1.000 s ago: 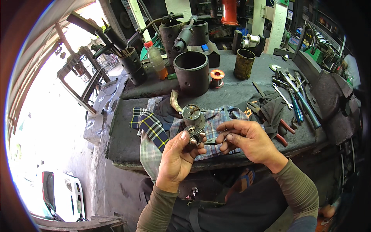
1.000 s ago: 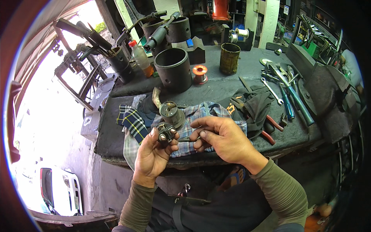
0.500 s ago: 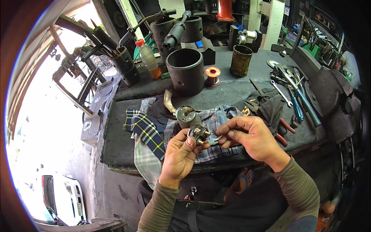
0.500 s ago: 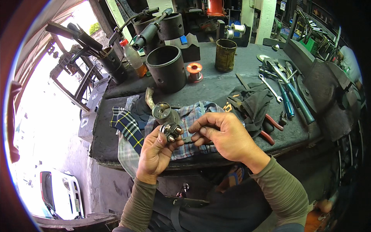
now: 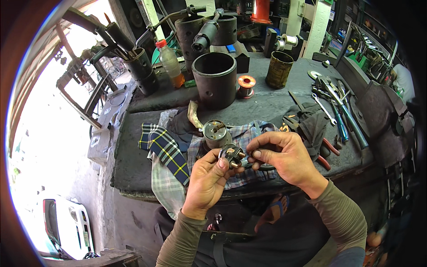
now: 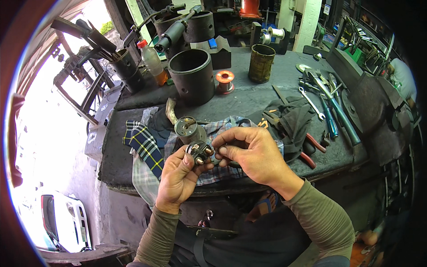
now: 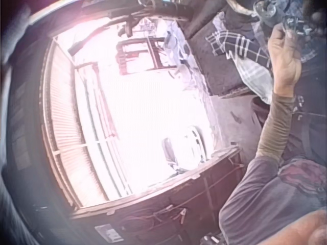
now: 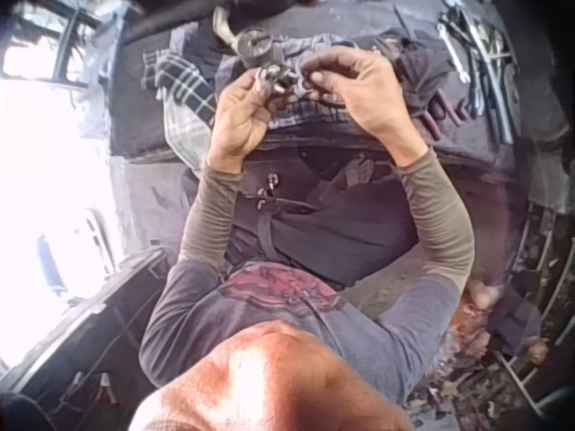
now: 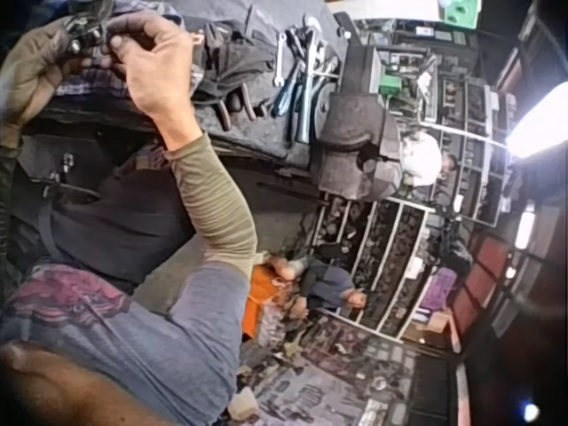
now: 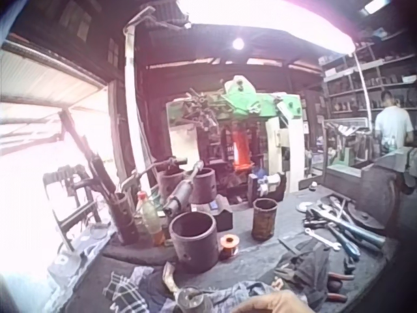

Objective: The person disassembles a small cylindrical electrical component, removes internal parts, and uses pliers to adjust or remove a copper piece. The person then wipes the component with a cloth and continues manipulating the parts on a workbench.

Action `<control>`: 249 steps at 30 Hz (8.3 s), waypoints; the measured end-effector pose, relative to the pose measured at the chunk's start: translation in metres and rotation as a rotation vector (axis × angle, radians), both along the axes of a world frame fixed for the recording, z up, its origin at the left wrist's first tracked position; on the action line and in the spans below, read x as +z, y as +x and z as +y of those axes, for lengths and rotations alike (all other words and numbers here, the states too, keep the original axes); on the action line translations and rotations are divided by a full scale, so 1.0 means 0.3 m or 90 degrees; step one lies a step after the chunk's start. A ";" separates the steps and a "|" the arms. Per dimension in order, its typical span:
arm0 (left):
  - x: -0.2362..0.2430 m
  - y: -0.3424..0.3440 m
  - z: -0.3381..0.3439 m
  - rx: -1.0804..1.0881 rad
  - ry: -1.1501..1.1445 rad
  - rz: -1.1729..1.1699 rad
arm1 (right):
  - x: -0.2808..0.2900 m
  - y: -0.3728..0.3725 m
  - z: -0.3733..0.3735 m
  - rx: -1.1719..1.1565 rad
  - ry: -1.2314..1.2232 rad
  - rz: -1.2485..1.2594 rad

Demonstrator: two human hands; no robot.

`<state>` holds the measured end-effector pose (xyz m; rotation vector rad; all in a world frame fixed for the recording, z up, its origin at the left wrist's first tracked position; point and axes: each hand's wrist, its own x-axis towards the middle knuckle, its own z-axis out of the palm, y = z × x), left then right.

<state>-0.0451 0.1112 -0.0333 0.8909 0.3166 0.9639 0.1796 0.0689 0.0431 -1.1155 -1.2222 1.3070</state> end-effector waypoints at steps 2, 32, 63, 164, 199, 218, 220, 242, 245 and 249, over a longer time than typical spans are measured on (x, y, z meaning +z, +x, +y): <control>0.002 0.002 -0.002 0.003 -0.006 0.001 | 0.006 -0.005 0.000 0.004 -0.014 0.001; 0.000 0.036 -0.037 0.134 -0.003 -0.027 | -0.021 -0.096 -0.008 -0.094 0.134 -0.139; 0.021 0.054 -0.079 0.228 0.017 -0.019 | -0.020 -0.103 0.006 -0.069 0.018 -0.033; -0.085 0.132 -0.046 0.247 0.164 0.072 | -0.096 -0.040 0.024 -0.096 0.191 -0.511; -0.089 0.128 -0.044 0.244 0.172 0.087 | -0.098 -0.039 0.025 -0.115 0.131 -0.604; -0.089 0.131 -0.038 0.232 0.151 0.057 | -0.069 -0.061 0.034 -0.141 0.044 -0.549; -0.085 0.133 -0.041 0.232 0.141 0.046 | -0.046 -0.080 0.019 -0.101 0.064 -0.462; -0.097 0.138 -0.039 0.252 0.153 0.060 | -0.085 -0.054 0.040 -0.178 0.026 -0.573; -0.081 0.127 -0.047 0.241 0.146 0.057 | -0.052 -0.063 0.029 -0.078 0.095 -0.464; -0.043 0.101 -0.068 0.243 0.145 0.080 | -0.054 -0.055 0.047 -0.093 0.071 -0.550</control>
